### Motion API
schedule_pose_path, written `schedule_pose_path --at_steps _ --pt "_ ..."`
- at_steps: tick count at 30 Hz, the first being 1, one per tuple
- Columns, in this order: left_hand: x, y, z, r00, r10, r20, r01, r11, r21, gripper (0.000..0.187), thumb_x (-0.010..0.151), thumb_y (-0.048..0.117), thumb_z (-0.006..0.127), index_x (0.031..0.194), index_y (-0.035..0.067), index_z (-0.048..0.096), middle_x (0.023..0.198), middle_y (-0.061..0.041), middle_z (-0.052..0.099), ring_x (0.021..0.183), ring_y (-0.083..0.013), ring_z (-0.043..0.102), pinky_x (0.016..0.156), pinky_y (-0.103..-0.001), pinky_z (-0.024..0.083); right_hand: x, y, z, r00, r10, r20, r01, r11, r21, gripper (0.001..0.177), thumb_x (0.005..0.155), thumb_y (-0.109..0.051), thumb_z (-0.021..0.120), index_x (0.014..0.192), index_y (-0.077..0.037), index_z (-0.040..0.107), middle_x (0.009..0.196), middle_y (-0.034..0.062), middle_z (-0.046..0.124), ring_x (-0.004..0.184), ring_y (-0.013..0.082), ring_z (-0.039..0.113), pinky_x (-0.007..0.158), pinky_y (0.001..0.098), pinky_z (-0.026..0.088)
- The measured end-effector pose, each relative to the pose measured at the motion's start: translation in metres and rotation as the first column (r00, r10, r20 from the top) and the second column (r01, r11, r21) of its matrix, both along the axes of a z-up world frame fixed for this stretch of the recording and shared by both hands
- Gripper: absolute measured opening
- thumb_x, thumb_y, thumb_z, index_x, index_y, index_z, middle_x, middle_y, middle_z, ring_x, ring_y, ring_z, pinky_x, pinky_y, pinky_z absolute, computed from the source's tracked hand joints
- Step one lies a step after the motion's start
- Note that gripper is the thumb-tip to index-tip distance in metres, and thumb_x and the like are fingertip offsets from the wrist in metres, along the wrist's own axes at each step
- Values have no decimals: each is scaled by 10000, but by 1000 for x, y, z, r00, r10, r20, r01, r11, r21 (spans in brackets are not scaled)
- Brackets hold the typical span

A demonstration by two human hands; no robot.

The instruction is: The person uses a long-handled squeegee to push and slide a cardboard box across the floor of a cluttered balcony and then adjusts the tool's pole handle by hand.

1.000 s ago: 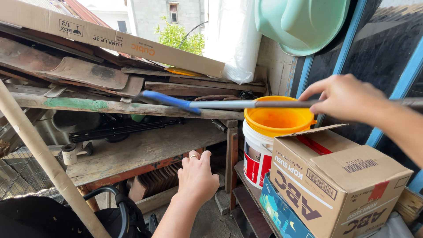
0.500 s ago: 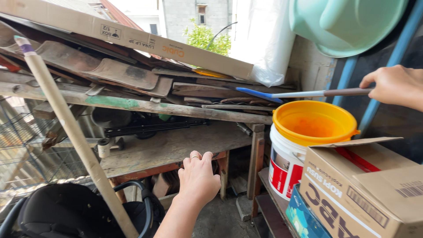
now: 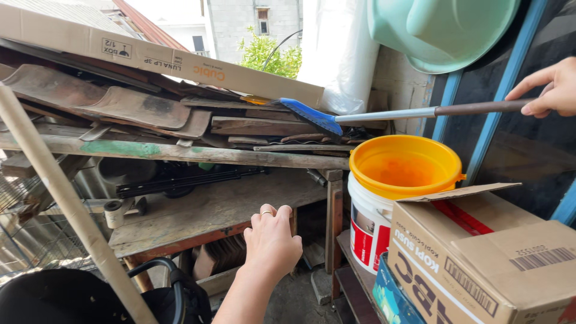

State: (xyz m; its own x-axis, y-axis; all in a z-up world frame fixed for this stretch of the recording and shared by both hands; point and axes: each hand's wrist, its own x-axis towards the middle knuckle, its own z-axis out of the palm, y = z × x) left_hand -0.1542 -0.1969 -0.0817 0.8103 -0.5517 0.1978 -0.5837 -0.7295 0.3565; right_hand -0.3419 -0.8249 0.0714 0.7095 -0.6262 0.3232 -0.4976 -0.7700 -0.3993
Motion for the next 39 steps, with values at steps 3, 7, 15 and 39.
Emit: schedule_pose_path --at_steps 3,7,15,39 --pt "-8 -11 3 1000 -11 -18 12 1000 10 569 856 221 742 1370 143 509 1375 -111 466 1325 -307 443 1061 -490 404 4 -3 10 991 -86 -106 65 980 -186 522 802 -24 846 1290 -207 809 747 165 729 552 223 684 531 393 577" --pt "-11 -9 4 1000 7 -20 -6 999 38 548 864 205 728 1362 132 513 1364 -110 468 1321 -303 447 1055 -487 409 33 19 -15 922 -293 -252 97 807 -582 411 766 -270 878 1169 -338 835 813 18 775 744 151 778 778 319 631" --pt "-14 -5 -3 999 44 -17 -43 999 30 623 849 190 739 1416 149 485 1401 -110 454 1330 -309 437 1061 -488 403 42 125 -6 928 -228 -294 92 906 -413 394 822 -307 838 1209 -376 812 848 22 810 861 164 764 816 355 640" --pt "-21 -14 12 1000 -11 9 11 999 46 568 851 199 734 1371 140 514 1380 -110 459 1317 -307 439 1058 -476 405 45 228 16 927 -177 -332 25 910 -415 419 818 -279 784 1218 -401 792 1007 20 777 980 203 729 908 422 613"
